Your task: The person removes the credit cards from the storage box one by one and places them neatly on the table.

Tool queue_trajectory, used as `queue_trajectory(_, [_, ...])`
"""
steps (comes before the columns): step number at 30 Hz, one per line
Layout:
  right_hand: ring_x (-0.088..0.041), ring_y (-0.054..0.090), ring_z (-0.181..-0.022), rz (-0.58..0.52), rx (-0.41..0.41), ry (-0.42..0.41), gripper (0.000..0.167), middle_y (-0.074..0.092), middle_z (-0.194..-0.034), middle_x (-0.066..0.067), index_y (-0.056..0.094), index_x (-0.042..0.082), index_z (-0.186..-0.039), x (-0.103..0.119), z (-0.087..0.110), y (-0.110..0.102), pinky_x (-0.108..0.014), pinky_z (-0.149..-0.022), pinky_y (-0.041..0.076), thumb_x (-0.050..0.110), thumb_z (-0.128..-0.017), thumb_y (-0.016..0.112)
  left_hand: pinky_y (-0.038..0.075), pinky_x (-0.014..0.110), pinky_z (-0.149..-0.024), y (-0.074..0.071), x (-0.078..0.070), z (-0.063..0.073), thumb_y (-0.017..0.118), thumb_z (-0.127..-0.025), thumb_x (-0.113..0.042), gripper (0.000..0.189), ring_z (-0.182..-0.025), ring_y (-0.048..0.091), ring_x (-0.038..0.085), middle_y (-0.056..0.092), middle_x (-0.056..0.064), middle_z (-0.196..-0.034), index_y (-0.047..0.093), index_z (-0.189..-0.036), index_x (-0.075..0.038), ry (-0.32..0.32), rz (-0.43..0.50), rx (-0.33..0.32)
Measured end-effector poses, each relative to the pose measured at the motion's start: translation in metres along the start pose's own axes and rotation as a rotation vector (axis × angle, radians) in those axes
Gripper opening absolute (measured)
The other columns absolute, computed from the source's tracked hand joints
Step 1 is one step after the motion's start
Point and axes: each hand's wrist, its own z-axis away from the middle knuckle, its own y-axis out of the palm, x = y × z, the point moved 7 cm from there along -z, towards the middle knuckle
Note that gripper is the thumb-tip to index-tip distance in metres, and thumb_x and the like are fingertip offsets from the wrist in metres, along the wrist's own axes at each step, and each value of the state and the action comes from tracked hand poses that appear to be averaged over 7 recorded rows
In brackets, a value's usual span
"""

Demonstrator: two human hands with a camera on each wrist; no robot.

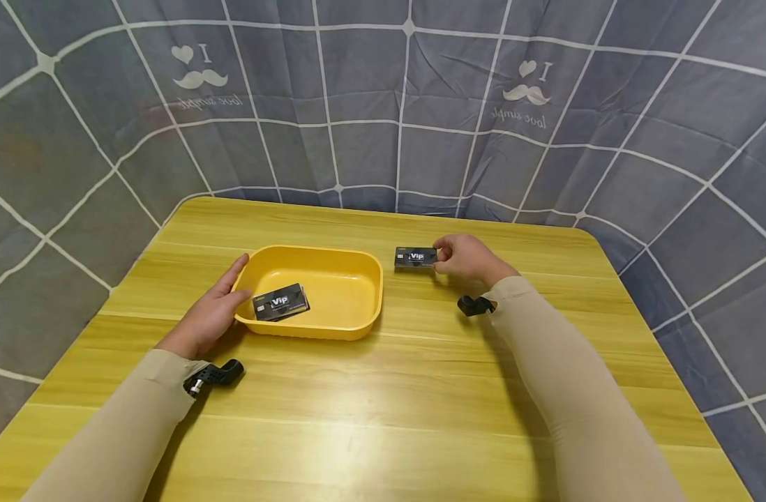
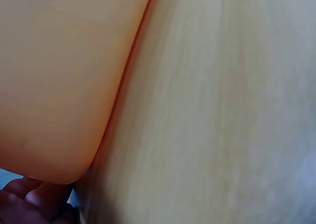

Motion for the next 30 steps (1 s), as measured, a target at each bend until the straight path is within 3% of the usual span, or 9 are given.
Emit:
queue_trajectory(7, [-0.02,0.055,-0.077,-0.005,0.022,0.011,0.055,0.068,-0.096,-0.008,0.06,-0.002,-0.142,-0.005,0.002,0.006,-0.034,-0.075,0.045,0.017,-0.093,0.074,0.013,0.064,-0.129,0.0,-0.002,0.002,0.035,-0.113,-0.022,0.073,-0.164,-0.003,0.044,-0.015,0.005,-0.178,-0.009,-0.168,-0.04,-0.013,-0.004,-0.003])
queue_trajectory(17, [-0.022,0.061,-0.089,0.032,0.061,0.012,0.057,0.072,-0.104,-0.01,0.061,-0.003,-0.143,-0.008,0.004,0.014,-0.037,-0.086,0.051,0.021,-0.093,0.077,0.009,0.065,-0.129,-0.001,0.0,0.001,0.035,-0.113,-0.024,0.072,-0.163,-0.005,0.045,-0.014,0.006,-0.178,-0.008,-0.168,-0.041,-0.025,-0.012,-0.005])
queue_trajectory(30, [-0.017,0.055,-0.073,0.097,0.088,-0.003,0.056,0.067,-0.084,-0.004,0.062,-0.001,-0.143,-0.005,0.005,0.015,-0.035,-0.077,0.046,0.019,-0.092,0.075,0.008,0.067,-0.129,0.001,-0.006,0.006,0.035,-0.113,-0.027,0.071,-0.163,-0.007,0.044,-0.014,0.004,-0.178,-0.008,-0.168,-0.041,-0.036,-0.022,-0.013])
